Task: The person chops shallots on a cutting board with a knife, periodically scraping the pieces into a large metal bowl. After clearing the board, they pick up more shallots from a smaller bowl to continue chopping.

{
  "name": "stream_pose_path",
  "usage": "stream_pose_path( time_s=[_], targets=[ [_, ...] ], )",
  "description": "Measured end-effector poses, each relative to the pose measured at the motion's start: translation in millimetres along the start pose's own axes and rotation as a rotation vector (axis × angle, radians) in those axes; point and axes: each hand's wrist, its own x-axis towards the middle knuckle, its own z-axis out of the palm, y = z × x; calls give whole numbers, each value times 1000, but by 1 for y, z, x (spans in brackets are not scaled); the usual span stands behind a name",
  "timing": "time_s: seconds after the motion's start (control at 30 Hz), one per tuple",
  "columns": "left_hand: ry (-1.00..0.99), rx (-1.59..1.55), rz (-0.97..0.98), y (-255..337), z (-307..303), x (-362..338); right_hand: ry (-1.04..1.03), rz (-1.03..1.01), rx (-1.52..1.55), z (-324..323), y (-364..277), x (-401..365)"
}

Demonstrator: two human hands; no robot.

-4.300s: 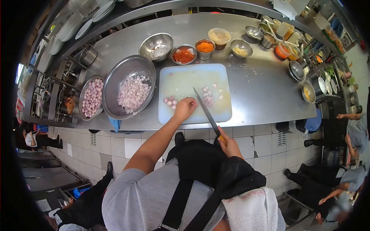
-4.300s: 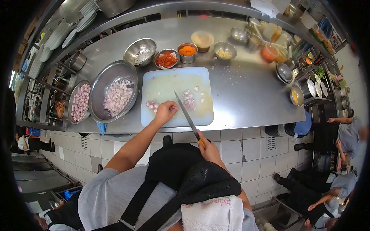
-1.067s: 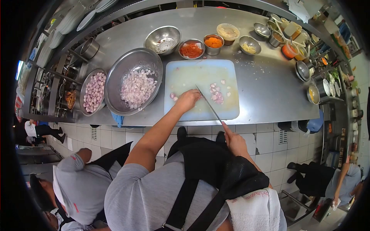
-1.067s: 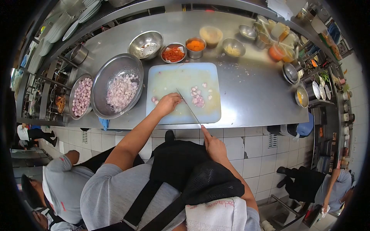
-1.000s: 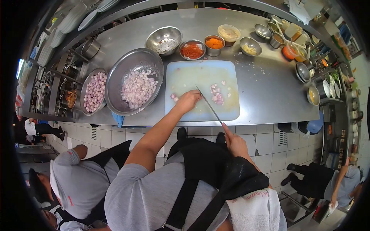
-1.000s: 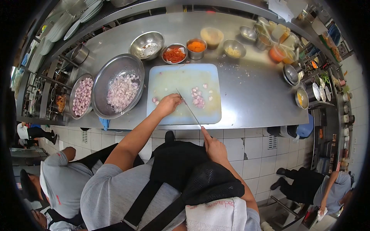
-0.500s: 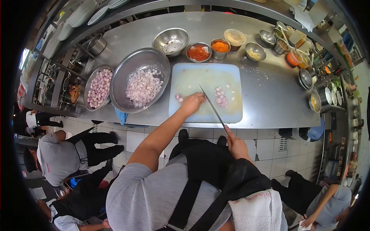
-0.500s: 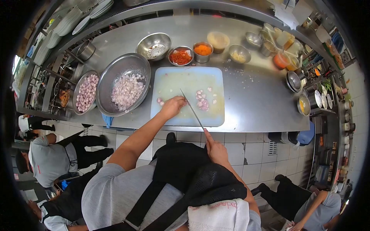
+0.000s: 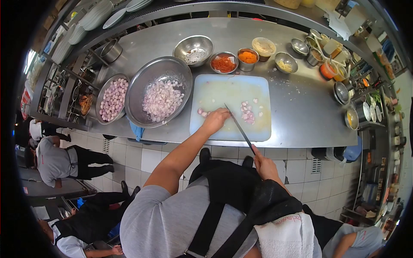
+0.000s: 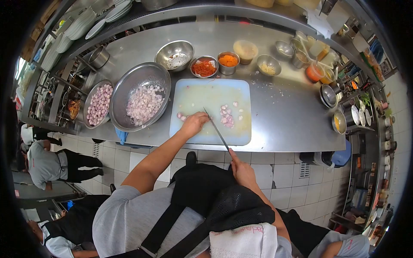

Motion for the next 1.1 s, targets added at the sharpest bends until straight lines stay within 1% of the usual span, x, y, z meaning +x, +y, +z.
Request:
stream_pose_path(
  time_s=[0.07, 0.13, 0.23, 0.33, 0.43, 0.53, 0.67, 0.73, 0.8, 0.87, 0.93, 0.97, 1.03, 1.07, 1.1],
  targets=[
    [16, -11, -1, -1, 1, -4, -18, 1, -1, -2, -2, -1],
    [17, -19, -16, 1, 0, -3, -51, 50, -13, 1, -3, -3],
    [44, -13, -24, 3, 0, -4, -43, 36, 0, -6, -4, -2],
    [39, 3, 2, 1, 0, -4, -22, 35, -9, 3, -1, -6],
    [55, -25, -19, -1, 3, -5, -44, 31, 30, -6, -2, -4],
    [84, -19, -4, -2, 4, -6, -34, 24, 68, 6, 5, -6],
    [77, -22, 7, -2, 2, -8, -51, 38, 37, 1, 2, -6],
    [67, -43, 4, -2, 1, -6, -54, 38, 249, 7, 6, -5],
    [80, -44, 14, -6, 3, -5, -37, 1, 276, -2, 17, 3],
    [82, -48, 23, -7, 1, -8, -24, -29, 311, -15, 10, 6],
    [95, -88, 46, -10, -18, 0, -19, 111, 308, -43, -14, 5],
    [94, -85, 44, -12, -30, 4, -22, 109, 310, -49, -18, 3],
    [269, -195, -180, -11, -61, 10, -2, 77, 276, -53, -24, -2],
    [267, -193, -184, -10, -76, 12, -6, 77, 279, -53, -27, -6],
    [267, -225, -234, -9, -89, 15, -4, 79, 225, -51, -30, -10]
  ],
)
